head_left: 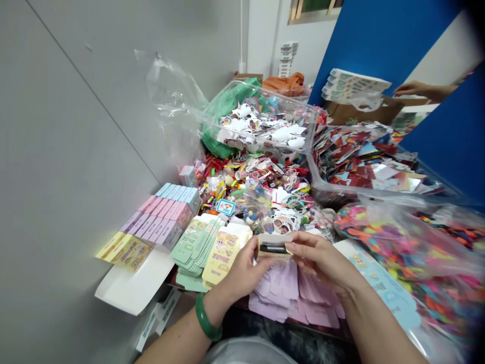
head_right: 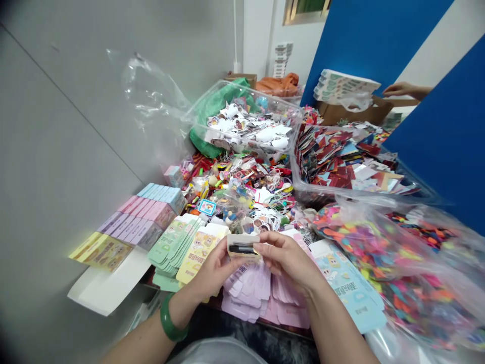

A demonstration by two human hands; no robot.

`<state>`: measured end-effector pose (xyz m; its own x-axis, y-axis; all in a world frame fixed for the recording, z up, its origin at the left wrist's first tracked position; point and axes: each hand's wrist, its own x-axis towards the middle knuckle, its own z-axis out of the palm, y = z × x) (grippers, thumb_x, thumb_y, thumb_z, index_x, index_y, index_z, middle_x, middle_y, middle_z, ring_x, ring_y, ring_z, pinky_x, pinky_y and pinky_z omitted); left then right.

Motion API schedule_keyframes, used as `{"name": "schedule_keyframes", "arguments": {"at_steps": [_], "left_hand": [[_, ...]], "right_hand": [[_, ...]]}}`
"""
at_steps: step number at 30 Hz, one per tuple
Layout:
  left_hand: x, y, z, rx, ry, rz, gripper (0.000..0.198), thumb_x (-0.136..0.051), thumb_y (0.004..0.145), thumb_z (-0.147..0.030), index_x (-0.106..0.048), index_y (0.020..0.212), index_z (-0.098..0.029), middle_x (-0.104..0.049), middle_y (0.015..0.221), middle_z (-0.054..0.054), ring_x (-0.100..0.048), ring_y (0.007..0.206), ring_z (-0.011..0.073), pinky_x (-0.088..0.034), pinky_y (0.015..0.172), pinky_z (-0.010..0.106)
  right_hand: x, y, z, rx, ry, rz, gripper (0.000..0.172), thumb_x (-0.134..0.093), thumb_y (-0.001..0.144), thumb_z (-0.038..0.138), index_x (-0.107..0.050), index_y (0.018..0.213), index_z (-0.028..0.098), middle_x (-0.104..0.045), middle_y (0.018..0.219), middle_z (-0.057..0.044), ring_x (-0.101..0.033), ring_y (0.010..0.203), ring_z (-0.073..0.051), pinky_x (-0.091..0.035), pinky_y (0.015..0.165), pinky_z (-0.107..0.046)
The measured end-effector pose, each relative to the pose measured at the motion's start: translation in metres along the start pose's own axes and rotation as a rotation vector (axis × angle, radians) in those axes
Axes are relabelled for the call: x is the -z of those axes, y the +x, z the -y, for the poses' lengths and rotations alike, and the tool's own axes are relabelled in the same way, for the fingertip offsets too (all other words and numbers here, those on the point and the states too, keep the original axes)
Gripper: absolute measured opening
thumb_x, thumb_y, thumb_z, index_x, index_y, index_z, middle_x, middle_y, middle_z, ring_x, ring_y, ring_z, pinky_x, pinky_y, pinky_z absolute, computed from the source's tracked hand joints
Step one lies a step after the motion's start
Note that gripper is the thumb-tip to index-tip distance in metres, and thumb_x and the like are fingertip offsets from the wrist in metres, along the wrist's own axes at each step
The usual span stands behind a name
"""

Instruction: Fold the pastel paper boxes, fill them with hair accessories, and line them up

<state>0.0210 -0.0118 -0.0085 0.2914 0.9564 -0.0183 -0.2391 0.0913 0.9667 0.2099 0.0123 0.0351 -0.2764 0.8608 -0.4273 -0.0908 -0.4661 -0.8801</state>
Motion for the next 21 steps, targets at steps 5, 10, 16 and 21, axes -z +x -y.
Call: {"name": "schedule_keyframes", "arguments": {"at_steps": [5,10,16,21], "left_hand": [[0.002,0.003,-0.013,0.012,-0.225,-0.043,0.039,-0.054,0.09,-0.038,-0.065,0.12,-0.016,-0.064,0.128,0.011,-0.051,0.127,0.029,-0.035,0.11,0.044],[-0.002,0.01,-0.021,0.103,-0.168,-0.058,0.036,-0.065,0.084,-0.03,-0.064,0.119,-0.021,-0.07,0.114,0.007,-0.061,0.111,0.0238,-0.044,0.099,0.038],[0.008,0.012,-0.022,-0.22,0.229,-0.19,0.008,-0.072,0.075,-0.014,-0.07,0.08,-0.019,-0.067,0.093,0.003,-0.062,0.093,0.0175,-0.047,0.081,0.028],[0.013,0.009,-0.025,-0.285,0.352,-0.077,0.014,-0.077,0.072,-0.016,-0.07,0.083,-0.018,-0.067,0.096,0.006,-0.063,0.09,0.0182,-0.049,0.07,0.025]], "right_hand": [[-0.006,0.003,-0.001,0.017,0.068,0.007,0.038,-0.086,0.059,0.038,-0.065,0.081,0.015,-0.053,0.061,0.005,-0.04,0.04,-0.002,-0.027,0.033,-0.014],[-0.008,0.005,-0.001,0.117,-0.026,0.005,0.032,-0.081,0.068,0.038,-0.068,0.09,0.018,-0.058,0.068,0.002,-0.046,0.042,-0.005,-0.034,0.033,-0.016],[-0.002,-0.004,-0.018,0.683,-0.458,-0.163,0.012,-0.071,0.08,0.03,-0.076,0.088,0.023,-0.069,0.106,-0.009,-0.067,0.073,-0.017,-0.054,0.053,-0.025],[0.001,-0.009,-0.022,0.84,-0.671,-0.161,0.011,-0.066,0.085,0.023,-0.074,0.093,0.025,-0.07,0.103,-0.007,-0.068,0.09,-0.019,-0.055,0.061,-0.024]]}}
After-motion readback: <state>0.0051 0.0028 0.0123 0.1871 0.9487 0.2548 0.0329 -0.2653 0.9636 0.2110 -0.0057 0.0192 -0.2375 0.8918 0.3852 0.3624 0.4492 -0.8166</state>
